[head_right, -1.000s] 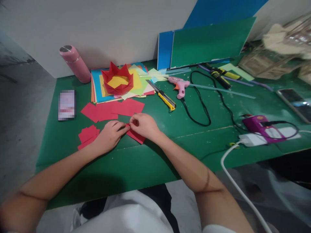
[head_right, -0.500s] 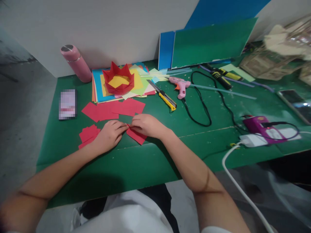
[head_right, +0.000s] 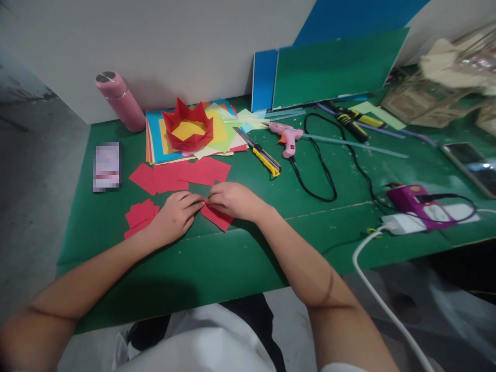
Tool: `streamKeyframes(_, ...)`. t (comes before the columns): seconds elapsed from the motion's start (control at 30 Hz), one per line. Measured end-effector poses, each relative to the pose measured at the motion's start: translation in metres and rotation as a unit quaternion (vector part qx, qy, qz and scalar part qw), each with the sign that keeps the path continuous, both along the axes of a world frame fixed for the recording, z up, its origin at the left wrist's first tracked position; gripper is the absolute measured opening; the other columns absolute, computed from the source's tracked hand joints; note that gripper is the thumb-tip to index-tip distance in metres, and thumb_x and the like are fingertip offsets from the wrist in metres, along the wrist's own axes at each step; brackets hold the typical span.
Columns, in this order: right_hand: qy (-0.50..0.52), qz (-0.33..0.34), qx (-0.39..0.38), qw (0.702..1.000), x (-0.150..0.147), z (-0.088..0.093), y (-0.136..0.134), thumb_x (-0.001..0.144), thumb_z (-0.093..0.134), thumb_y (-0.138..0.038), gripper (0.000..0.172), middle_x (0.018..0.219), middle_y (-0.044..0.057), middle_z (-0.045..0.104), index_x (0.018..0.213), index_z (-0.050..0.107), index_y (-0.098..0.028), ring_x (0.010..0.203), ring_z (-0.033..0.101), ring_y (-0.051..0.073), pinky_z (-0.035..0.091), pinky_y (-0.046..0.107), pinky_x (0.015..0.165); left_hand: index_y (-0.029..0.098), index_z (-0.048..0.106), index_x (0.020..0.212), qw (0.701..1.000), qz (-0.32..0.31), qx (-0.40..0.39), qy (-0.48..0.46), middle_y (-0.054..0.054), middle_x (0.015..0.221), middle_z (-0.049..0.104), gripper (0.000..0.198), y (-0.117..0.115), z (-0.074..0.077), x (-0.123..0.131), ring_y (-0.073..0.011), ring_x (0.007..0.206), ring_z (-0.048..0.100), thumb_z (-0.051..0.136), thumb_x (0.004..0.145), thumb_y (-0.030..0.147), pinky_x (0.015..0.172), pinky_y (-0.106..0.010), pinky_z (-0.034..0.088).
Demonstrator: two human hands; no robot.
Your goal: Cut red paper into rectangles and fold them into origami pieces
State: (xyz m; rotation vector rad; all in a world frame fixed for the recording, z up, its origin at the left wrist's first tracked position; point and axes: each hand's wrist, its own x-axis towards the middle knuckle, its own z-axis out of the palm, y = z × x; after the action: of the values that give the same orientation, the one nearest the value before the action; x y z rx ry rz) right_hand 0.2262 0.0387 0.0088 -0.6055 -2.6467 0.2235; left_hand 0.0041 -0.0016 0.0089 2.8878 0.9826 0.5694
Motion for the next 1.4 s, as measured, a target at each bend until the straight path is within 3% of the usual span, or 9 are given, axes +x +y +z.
streamKeyframes(0.37,-0.015,0.009,0.030,0.999,-0.0008,0.0025,-0.0025,0.097,0.047,-0.023,0.029,0.083,0.007,0.071,0.090,0.074,-0.015,0.074,0.062,0.015,0.046,0.027,0.066,0.012,0.066,0.110,1.000,-0.001,-0.015,-0.017,-0.011,0.110,0.067,0.029,0.0012,-0.0045,-0.0013,-0.0226,0.094,0.057,0.043,0.092,0.010,0.084,-0.040,0.048)
streamKeyframes(1.07,-0.074,0.007,0.019,0.997,-0.0024,0.0050,-0.0028,0.100,0.039,-0.024,0.037,0.083,0.009,0.070,0.089,0.073,-0.014,0.077,0.060,0.017,0.044,0.029,0.068,0.013,0.067,0.109,0.999,0.003,-0.027,-0.031,-0.011,0.109,0.068,0.029,0.0014,-0.0048,-0.0019,-0.0224,0.094,0.059,0.044,0.092,0.011,0.085,-0.041,0.048)
streamKeyframes(1.4,-0.056,0.013,-0.013,0.998,-0.0001,0.0081,-0.0021,0.098,0.044,-0.024,0.032,0.085,0.008,0.070,0.093,0.074,-0.015,0.078,0.061,0.017,0.045,0.028,0.068,0.013,0.064,0.113,0.997,0.021,-0.058,-0.036,-0.010,0.109,0.068,0.032,0.0027,-0.0018,-0.0003,-0.0210,0.091,0.059,0.044,0.088,0.007,0.085,-0.039,0.047)
